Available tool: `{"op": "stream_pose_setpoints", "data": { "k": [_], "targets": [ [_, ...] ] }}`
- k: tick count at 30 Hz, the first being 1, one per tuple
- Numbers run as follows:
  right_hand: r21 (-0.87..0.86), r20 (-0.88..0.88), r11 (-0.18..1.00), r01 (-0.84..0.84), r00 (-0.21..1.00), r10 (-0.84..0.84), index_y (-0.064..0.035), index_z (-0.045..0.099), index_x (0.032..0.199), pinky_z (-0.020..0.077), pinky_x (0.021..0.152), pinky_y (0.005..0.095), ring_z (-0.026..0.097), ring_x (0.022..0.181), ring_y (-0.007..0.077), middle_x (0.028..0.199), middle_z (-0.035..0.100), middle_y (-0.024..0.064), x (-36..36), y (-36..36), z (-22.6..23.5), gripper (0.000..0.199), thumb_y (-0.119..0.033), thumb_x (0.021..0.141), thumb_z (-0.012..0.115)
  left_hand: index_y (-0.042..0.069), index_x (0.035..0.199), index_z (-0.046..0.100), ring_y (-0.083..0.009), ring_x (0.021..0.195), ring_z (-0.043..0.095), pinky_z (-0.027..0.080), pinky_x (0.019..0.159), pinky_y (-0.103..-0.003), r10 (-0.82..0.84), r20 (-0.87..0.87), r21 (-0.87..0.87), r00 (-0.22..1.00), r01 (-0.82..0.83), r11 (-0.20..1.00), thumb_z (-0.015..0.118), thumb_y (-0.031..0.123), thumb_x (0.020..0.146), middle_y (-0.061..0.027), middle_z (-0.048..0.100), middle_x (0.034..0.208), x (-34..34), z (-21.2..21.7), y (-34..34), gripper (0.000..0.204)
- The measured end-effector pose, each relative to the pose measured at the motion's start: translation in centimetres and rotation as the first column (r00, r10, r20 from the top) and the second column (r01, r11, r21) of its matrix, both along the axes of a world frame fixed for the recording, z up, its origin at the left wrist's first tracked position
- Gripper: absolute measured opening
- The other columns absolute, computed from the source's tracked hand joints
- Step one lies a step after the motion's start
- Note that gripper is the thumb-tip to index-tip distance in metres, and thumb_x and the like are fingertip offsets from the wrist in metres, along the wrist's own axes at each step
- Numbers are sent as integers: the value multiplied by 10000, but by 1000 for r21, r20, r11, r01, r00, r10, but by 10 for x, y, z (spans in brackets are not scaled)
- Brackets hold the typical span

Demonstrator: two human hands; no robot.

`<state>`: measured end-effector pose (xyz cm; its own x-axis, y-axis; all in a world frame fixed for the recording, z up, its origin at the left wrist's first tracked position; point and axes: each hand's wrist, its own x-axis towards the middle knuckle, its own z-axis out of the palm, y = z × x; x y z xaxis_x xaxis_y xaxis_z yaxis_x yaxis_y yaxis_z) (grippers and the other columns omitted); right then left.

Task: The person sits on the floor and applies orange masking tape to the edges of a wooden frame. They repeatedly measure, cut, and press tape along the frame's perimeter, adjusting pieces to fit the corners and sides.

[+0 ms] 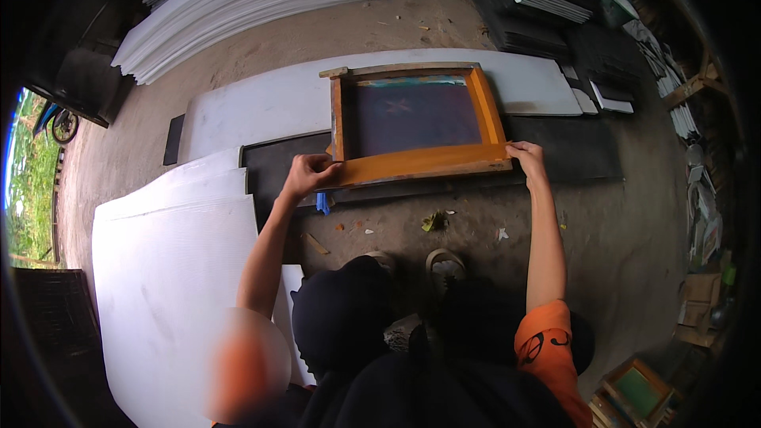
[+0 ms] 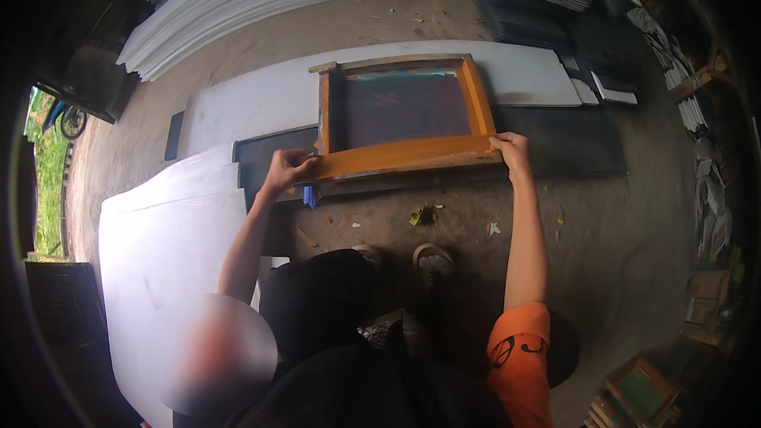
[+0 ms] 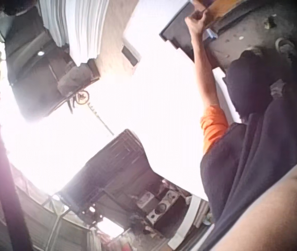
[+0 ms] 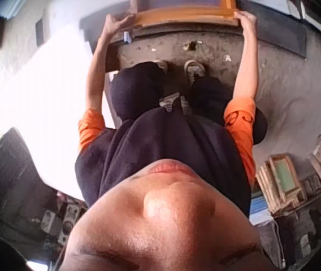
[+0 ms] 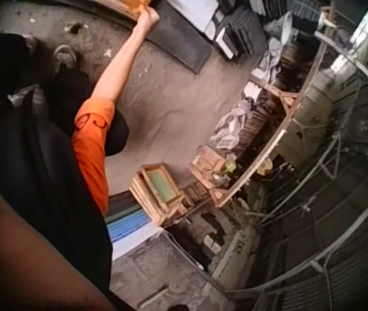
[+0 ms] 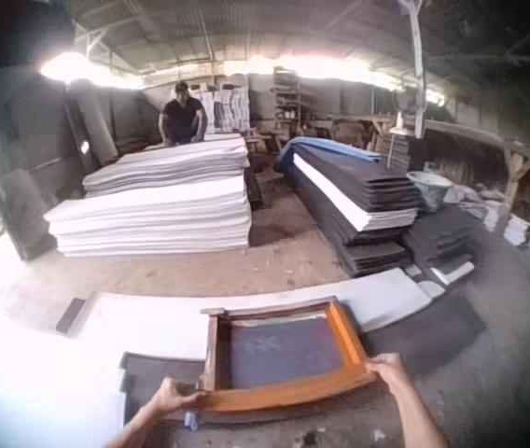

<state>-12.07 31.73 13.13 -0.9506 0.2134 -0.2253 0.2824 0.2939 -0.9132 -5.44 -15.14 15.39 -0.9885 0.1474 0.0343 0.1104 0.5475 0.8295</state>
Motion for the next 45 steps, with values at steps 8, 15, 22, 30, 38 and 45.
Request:
{"op": "stream_pose_setpoints", "data": {
  "k": [8,15,22,30,38,45],
  "targets": [
    [30,-27,997,69,997,-68,-127,471,1284,417,608,241,501,620,77,642,509,-39,24,3,-88,597,-15,755,724,-35,626,500,-90,508,309,299,456,-312,52,57,-200,997,-40,979,667,279,812,-59,354,504,5,-26,-35,401],
    [293,-59,912,287,958,-282,-84,368,1125,436,711,318,576,704,162,731,605,43,22,14,-133,532,-129,761,753,-42,630,510,-81,514,310,303,460,-306,10,142,-164,990,13,986,673,309,817,-53,359,496,-12,-28,-8,430],
    [323,-14,909,264,962,-274,-66,368,1034,419,783,410,595,786,252,781,571,75,17,7,-123,531,-175,720,782,-40,646,526,-76,508,324,312,461,-303,-20,109,-207,994,42,977,663,305,819,-66,371,498,-25,-36,-13,409],
    [388,105,886,252,943,-315,-102,386,1028,357,864,532,587,977,323,1000,559,125,8,23,-146,534,-262,709,784,-35,630,474,-76,534,302,300,464,-304,-21,142,-218,990,52,975,671,291,819,-57,342,509,-24,-33,-10,425],
    [410,158,847,337,889,-430,-99,441,1066,294,938,603,542,1080,338,1122,560,125,9,19,-152,567,-315,676,792,-38,644,492,-87,540,317,314,476,-308,-52,139,-174,989,76,982,640,311,838,-64,366,518,-20,-44,-12,426],
    [346,140,875,338,904,-404,-59,457,1105,256,999,553,484,1136,330,1162,522,165,5,45,-169,635,-365,665,799,-24,729,581,-182,496,410,391,520,-329,-60,38,-204,997,66,977,556,325,889,-136,475,556,-13,-51,-43,385]
  ]
}}
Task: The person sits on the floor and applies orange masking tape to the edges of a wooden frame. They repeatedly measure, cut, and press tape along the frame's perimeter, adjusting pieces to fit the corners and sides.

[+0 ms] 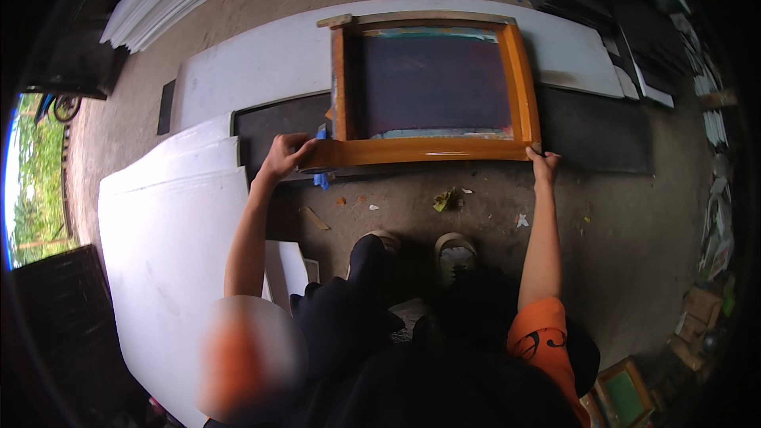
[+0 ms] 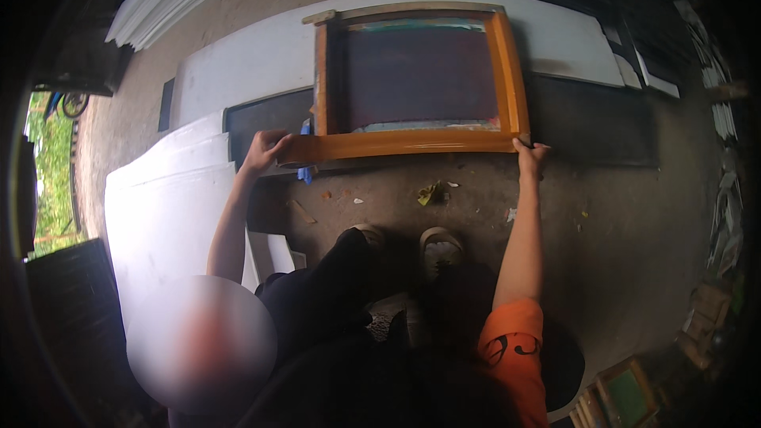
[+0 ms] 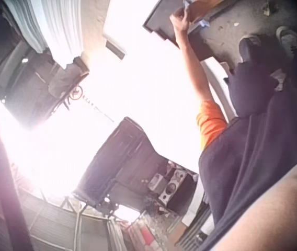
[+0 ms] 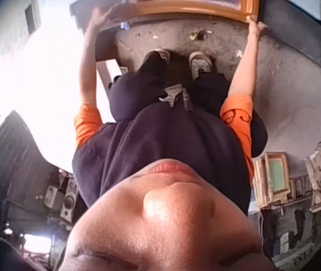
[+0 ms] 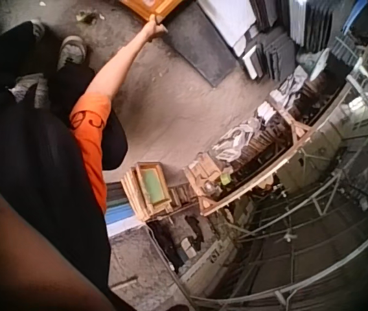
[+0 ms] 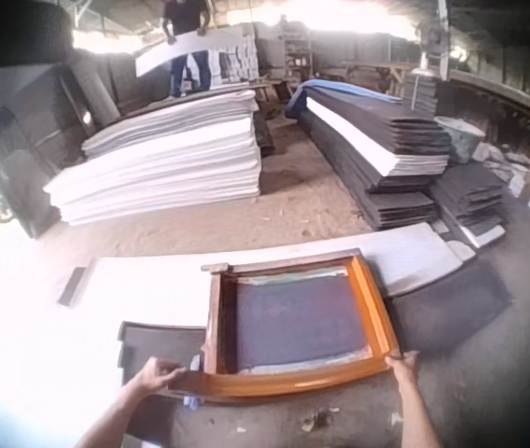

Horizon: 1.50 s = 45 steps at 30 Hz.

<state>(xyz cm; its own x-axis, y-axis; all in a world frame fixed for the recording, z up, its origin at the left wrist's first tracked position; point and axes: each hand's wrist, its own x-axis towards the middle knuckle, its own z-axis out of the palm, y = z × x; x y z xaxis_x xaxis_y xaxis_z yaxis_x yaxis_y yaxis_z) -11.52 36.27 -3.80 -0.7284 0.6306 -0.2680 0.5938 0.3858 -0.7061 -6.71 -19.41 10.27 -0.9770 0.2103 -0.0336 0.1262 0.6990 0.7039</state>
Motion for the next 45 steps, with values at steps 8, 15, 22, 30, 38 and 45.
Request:
{"op": "stream_pose_setpoints", "data": {
  "k": [8,15,22,30,38,45],
  "targets": [
    [3,97,998,-64,993,63,-49,399,1020,330,958,326,452,1045,237,1070,454,119,0,-15,17,574,-271,691,813,72,753,697,-325,622,637,515,598,-419,143,-25,-431,989,-140,892,539,447,883,-144,616,610,11,-11,6,427],
    [-83,35,994,-67,997,71,0,446,1088,351,958,343,460,1090,239,1131,478,131,0,-2,11,594,-303,706,784,98,767,710,-277,646,665,513,553,-377,116,57,-701,992,-42,712,538,386,889,-116,645,645,-7,-17,34,357],
    [-221,101,971,-92,988,117,38,437,1169,354,970,356,477,1112,241,1205,495,153,3,-14,9,662,-328,727,765,170,805,714,-178,775,675,425,647,-345,62,189,-869,980,138,475,601,176,832,-17,690,772,-7,-19,62,116],
    [299,179,954,24,981,-81,-39,380,1288,300,996,503,353,1256,331,1298,410,205,4,-49,25,731,-451,774,696,184,803,715,-152,758,666,374,658,-353,77,166,-890,983,116,442,594,163,828,6,694,779,-9,-27,68,126],
    [659,-28,544,-519,706,708,-87,257,1441,221,1046,568,278,1321,310,1479,302,65,64,-242,51,575,-228,934,488,189,765,715,-153,741,667,370,658,-356,49,105,-883,993,71,465,575,200,836,2,690,740,-9,-32,69,158],
    [700,86,141,-700,279,957,-64,365,1398,95,1124,581,173,1398,288,1517,223,37,95,-357,42,622,-281,862,596,157,778,705,-180,745,682,409,660,-326,100,109,-833,989,36,551,668,134,770,-9,691,759,-8,-26,66,45]
  ]
}}
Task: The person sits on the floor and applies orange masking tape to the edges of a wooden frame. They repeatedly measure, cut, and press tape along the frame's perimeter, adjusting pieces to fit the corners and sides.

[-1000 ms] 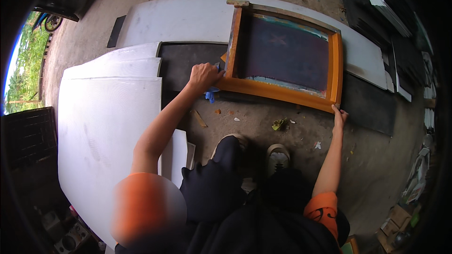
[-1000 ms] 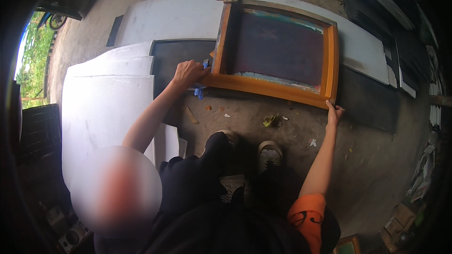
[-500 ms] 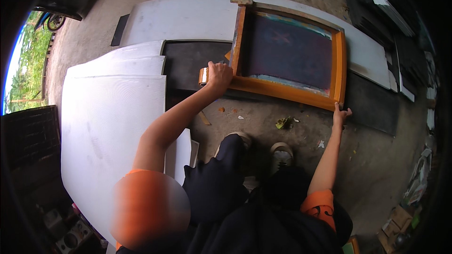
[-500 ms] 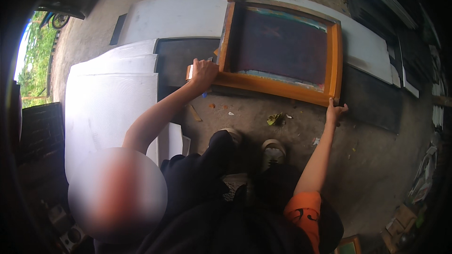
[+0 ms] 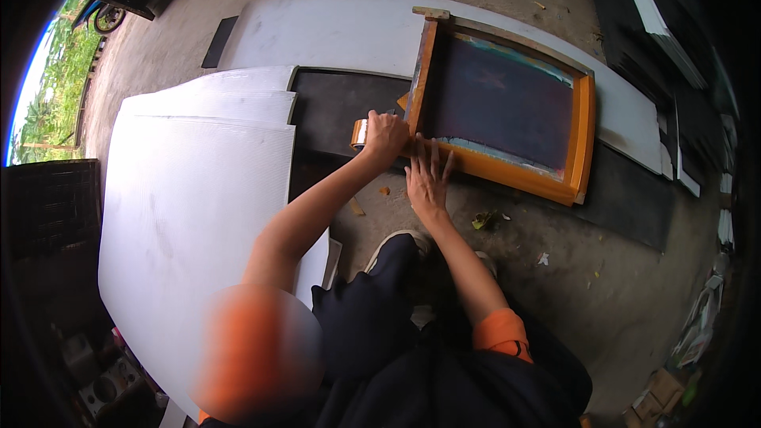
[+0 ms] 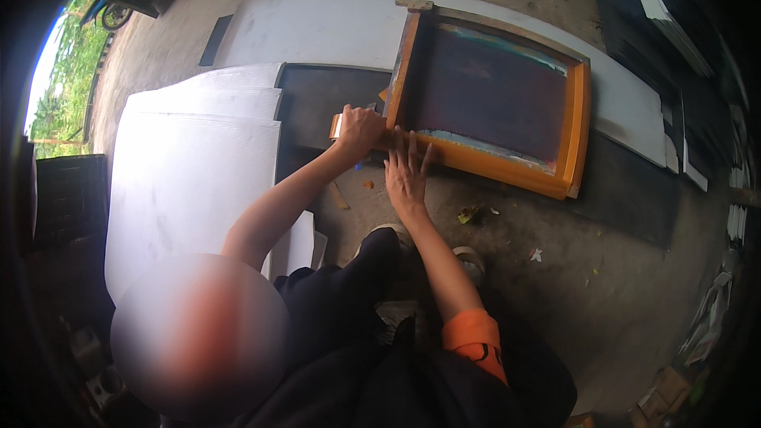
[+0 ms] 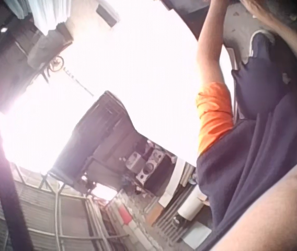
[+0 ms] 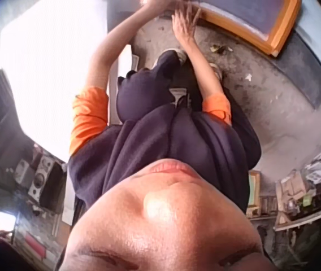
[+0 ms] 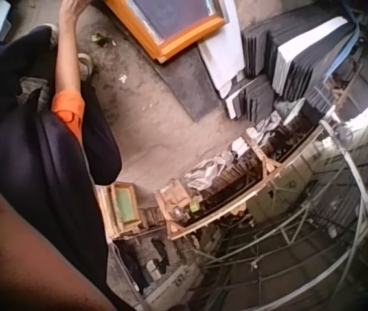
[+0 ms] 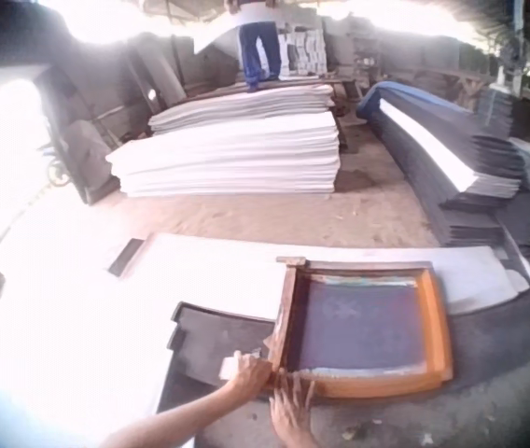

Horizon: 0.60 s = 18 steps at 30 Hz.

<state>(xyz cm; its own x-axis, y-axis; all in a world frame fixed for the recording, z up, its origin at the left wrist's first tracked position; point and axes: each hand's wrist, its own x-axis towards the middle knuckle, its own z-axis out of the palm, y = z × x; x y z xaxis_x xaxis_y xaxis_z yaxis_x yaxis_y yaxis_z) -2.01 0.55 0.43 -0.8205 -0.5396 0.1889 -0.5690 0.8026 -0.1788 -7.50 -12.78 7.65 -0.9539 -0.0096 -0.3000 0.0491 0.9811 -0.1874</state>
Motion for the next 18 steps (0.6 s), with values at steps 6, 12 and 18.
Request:
{"op": "stream_pose_setpoints", "data": {
  "k": [6,12,18],
  "targets": [
    [132,1,991,-3,1000,3,-69,313,1423,107,1124,591,159,1403,290,1526,174,80,1,-7,-1,725,-333,827,631,132,829,693,-198,887,641,405,761,-357,28,-36,79,999,-25,997,621,218,831,-51,667,862,5,10,-4,112],
    [-80,-20,997,-3,1000,1,-50,400,1349,208,1095,558,263,1339,335,1453,282,124,-1,-2,23,579,-183,831,621,103,1065,596,-231,1088,470,323,930,-398,512,-534,618,673,-102,779,550,338,901,-67,552,1063,68,-5,-55,290],
    [-603,659,619,503,752,31,-7,481,970,441,785,414,540,888,318,956,503,147,37,-45,15,192,-58,846,618,124,1257,521,-269,1195,421,317,1039,-391,668,-240,923,705,-47,381,689,199,808,-107,474,1233,129,-26,-92,485]
  ]
}}
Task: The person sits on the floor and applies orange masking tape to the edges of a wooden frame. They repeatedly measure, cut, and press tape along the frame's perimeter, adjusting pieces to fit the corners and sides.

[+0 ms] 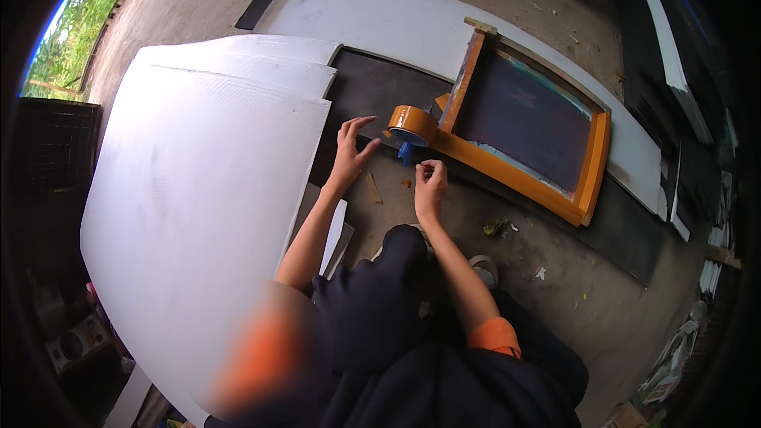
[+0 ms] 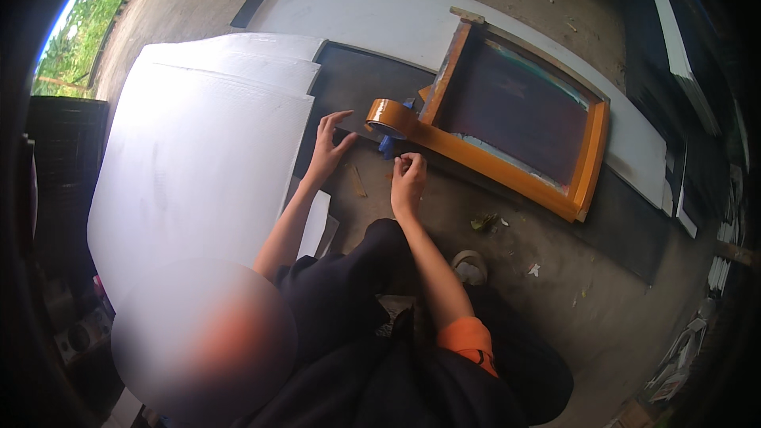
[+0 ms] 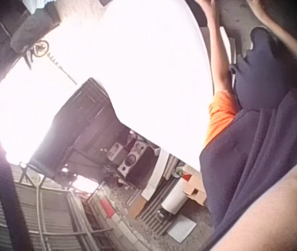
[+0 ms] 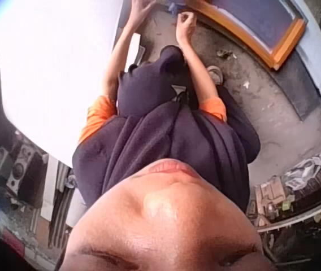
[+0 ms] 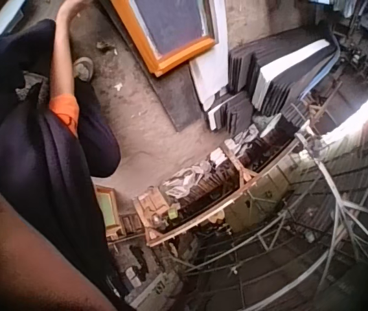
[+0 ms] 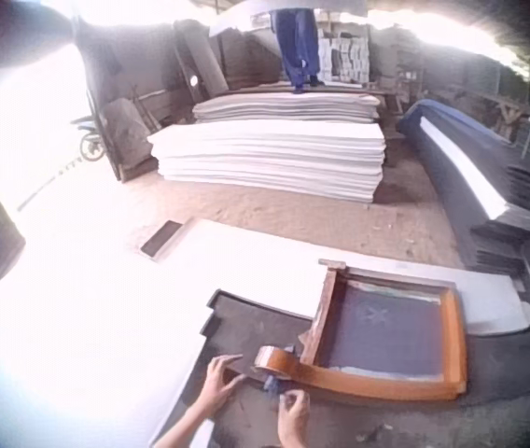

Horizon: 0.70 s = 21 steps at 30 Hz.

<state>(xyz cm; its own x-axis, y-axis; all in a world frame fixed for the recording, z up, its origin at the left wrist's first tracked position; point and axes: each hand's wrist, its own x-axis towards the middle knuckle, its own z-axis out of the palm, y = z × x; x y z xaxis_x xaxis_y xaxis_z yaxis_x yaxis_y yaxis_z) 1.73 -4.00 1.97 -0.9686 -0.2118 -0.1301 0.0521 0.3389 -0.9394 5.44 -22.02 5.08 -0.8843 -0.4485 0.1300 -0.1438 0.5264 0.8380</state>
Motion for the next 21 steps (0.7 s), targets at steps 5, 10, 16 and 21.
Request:
{"op": "stream_pose_setpoints", "data": {
  "k": [5,10,16,21],
  "targets": [
    [240,-152,963,121,985,-86,-15,473,970,437,810,405,556,888,304,893,556,124,4,-47,-20,319,-109,787,716,159,1327,470,-274,1180,465,403,1018,-375,-316,17,90,949,313,945,769,66,660,-108,463,1304,-31,9,-16,736],
    [269,-75,945,186,982,-171,-4,484,1013,458,767,380,582,845,271,856,578,124,2,-56,-34,382,-106,756,748,102,1301,487,-246,1042,581,471,940,-356,-484,74,38,872,482,875,751,10,658,-111,566,1197,-59,5,-36,701],
    [37,497,981,-189,855,146,27,494,1132,476,609,282,595,698,135,943,592,103,14,-7,-29,366,0,800,645,46,1289,483,-231,1019,615,499,892,-360,-523,60,28,850,522,852,736,-6,681,-117,593,1145,-59,-6,-42,660],
    [-182,683,983,-25,716,144,-17,504,1088,458,724,283,573,806,139,937,560,77,45,57,-22,263,-19,837,581,43,1265,477,-250,988,627,506,878,-351,-528,42,9,848,528,849,727,-18,682,-131,585,1154,-67,-14,-41,637]
  ]
}}
